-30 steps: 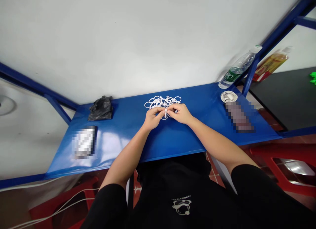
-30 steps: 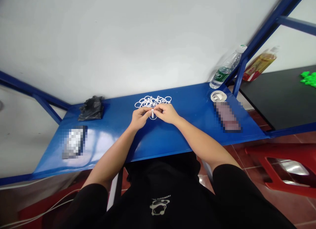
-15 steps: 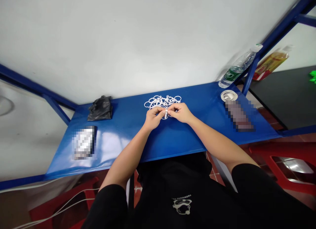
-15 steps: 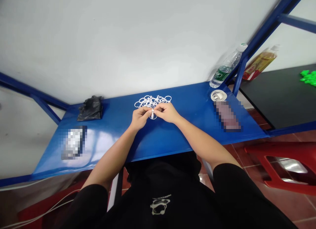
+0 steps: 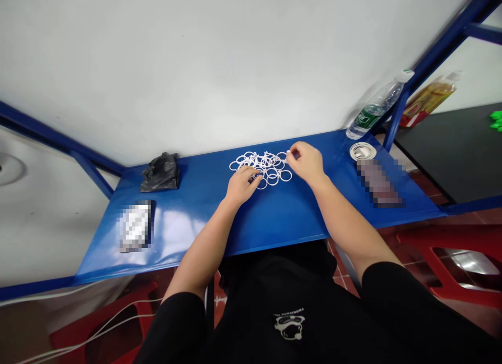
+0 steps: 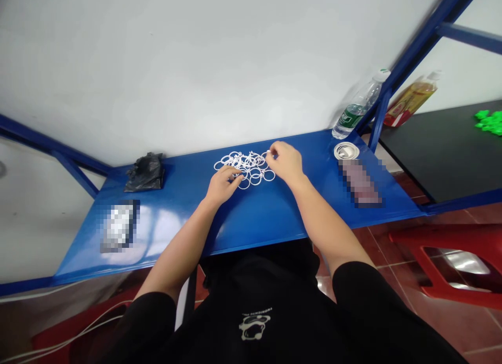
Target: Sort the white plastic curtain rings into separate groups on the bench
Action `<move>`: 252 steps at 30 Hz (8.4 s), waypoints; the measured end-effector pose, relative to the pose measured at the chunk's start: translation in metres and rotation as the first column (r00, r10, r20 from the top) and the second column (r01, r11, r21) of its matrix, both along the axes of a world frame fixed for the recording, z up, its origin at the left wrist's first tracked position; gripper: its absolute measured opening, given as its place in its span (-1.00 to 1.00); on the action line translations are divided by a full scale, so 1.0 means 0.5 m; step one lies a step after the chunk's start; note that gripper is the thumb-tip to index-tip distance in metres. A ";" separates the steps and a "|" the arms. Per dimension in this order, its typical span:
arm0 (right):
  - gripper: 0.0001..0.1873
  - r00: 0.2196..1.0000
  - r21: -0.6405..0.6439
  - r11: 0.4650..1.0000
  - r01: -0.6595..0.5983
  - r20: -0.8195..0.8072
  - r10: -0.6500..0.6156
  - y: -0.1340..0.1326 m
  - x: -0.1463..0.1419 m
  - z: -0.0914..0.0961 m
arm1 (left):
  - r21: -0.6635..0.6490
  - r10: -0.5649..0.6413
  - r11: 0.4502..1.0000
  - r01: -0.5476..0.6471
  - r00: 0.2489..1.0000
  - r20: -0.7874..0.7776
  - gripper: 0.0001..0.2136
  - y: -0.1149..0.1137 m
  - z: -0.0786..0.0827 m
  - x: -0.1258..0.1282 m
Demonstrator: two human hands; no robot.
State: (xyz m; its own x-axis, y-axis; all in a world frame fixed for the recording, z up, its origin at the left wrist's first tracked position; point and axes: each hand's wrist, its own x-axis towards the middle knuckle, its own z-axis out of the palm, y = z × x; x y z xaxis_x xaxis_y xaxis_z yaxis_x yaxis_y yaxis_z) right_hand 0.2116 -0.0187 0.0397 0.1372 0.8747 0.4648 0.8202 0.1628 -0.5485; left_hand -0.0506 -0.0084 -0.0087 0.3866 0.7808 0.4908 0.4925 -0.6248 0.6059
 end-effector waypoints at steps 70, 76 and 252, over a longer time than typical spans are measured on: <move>-0.79 0.693 -0.095 0.763 -0.639 -0.502 0.518 -0.022 -0.074 -0.057 | 0.065 -0.238 0.971 0.232 0.962 0.130 -0.73 -0.007 0.022 0.002; -0.76 0.675 -0.120 0.751 -0.650 -0.544 0.497 -0.020 -0.078 -0.067 | 0.067 -0.245 0.969 0.239 0.964 0.103 -0.74 -0.003 0.021 -0.004; -0.70 0.740 0.016 0.822 -0.569 -0.428 0.519 -0.010 -0.071 -0.053 | 0.354 -0.056 0.935 0.027 0.996 0.073 -0.81 0.000 -0.013 0.019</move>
State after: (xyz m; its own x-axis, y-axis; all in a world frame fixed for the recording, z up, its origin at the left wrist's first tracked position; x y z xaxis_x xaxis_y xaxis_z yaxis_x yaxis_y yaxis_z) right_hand 0.1760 -0.0238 0.0133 -0.2284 0.8985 0.3749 0.3165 0.4327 -0.8441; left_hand -0.0412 -0.0082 -0.0153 0.3629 0.5360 0.7622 0.4201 -0.8243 0.3796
